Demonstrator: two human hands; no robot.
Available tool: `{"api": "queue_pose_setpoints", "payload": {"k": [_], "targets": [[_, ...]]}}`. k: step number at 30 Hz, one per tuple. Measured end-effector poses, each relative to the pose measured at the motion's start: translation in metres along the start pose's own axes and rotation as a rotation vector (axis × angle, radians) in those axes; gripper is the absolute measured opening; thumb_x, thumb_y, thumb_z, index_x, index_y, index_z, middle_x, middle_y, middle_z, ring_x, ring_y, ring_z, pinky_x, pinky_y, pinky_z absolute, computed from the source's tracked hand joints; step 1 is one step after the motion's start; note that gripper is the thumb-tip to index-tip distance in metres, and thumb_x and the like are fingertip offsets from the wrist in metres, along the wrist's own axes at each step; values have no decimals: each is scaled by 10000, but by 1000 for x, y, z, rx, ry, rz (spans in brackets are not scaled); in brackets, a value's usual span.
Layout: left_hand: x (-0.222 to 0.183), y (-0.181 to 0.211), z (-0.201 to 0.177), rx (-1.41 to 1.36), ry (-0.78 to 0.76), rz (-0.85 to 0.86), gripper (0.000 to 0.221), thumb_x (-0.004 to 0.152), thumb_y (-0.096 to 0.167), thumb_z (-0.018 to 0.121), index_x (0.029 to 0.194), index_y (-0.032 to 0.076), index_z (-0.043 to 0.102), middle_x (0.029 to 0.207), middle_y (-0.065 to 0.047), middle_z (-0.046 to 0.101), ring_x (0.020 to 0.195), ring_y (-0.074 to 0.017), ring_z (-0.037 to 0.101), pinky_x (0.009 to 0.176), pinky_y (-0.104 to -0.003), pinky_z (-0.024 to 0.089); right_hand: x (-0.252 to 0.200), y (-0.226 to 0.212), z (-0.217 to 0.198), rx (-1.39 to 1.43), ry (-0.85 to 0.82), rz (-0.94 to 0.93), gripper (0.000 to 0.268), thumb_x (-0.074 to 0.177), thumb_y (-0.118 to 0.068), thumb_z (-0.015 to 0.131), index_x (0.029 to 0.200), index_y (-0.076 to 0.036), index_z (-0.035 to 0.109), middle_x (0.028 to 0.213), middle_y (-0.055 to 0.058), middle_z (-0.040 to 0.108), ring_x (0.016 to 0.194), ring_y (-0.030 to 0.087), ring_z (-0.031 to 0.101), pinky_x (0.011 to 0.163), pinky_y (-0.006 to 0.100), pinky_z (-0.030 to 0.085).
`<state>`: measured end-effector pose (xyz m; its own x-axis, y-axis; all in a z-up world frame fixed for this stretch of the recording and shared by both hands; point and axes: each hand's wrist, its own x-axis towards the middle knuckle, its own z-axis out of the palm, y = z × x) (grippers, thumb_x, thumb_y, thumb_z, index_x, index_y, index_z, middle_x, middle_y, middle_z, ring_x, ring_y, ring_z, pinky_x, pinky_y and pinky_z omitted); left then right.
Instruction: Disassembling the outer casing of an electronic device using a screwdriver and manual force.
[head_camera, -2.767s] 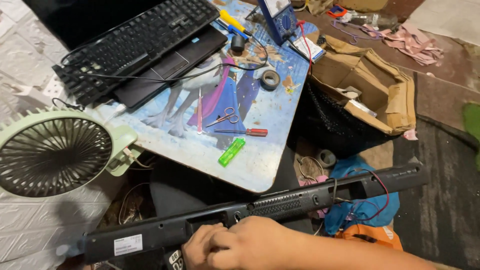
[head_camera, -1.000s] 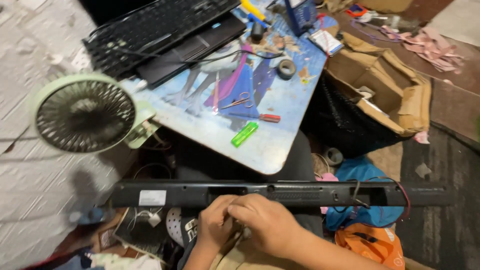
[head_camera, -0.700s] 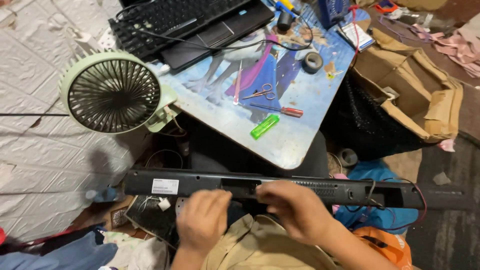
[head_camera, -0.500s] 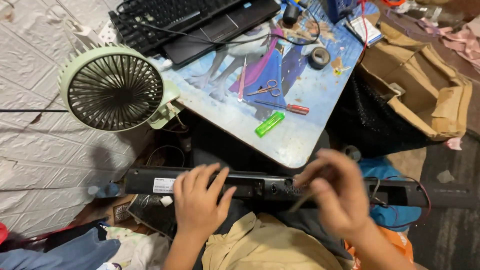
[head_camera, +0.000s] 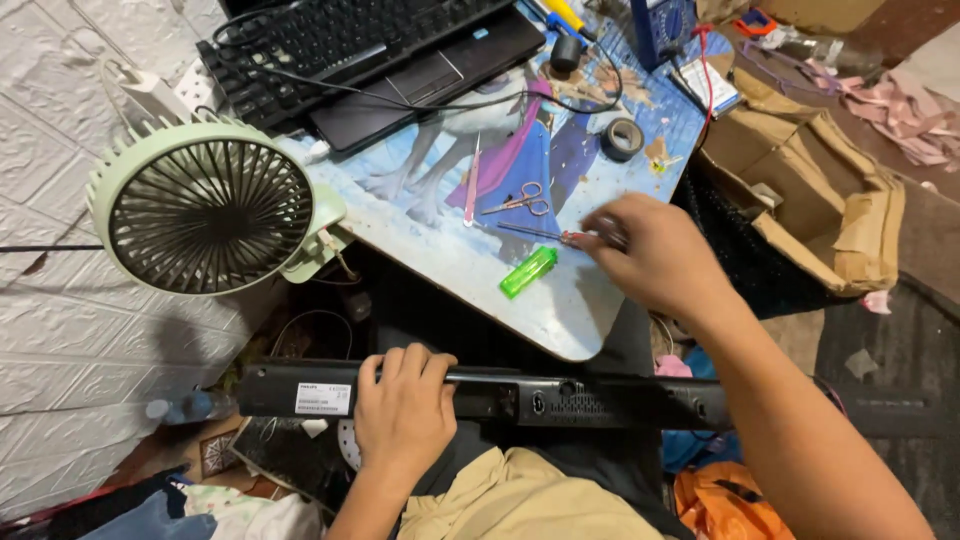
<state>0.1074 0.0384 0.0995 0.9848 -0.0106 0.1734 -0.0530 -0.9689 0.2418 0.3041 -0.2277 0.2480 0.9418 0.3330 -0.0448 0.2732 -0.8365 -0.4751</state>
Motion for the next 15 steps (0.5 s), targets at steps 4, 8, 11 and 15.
{"api": "queue_pose_setpoints", "payload": {"k": [4, 8, 11, 15], "targets": [[2, -1, -3, -11, -19, 1, 300, 896, 292, 784, 1195, 295, 806, 1067, 41, 687, 1032, -265, 629, 1024, -490, 431, 53, 0, 14, -87, -68, -190, 131, 1011, -205, 707, 1037, -120, 803, 1103, 80, 743, 956, 335, 696, 809, 493, 530], [6, -3, -3, 6, -45, -6, 295, 914, 323, 790, 1207, 300, 799, 1080, 37, 688, 1058, -276, 632, 1030, -504, 440, 86, -3, 2, -100, -84, -33, 139, 881, -81, 593, 890, -78, 731, 1076, 114, 741, 958, 343, 675, 751, 513, 517], [6, -4, -2, 16, -42, -20, 307, 898, 350, 786, 1203, 314, 799, 1074, 47, 695, 1046, -270, 635, 1026, -493, 433, 114, 13, -8, -159, -3, 138, 223, 939, -115, 682, 1068, -179, 851, 1087, 38, 861, 1021, 293, 780, 863, 507, 592], [3, -5, 2, 41, -5, -1, 297, 903, 362, 776, 1197, 318, 794, 1062, 67, 693, 1015, -253, 638, 1012, -482, 452, 138, 7, -13, -133, -35, -14, 130, 1024, -109, 686, 921, -87, 763, 1050, 85, 833, 957, 315, 736, 774, 522, 549]]}}
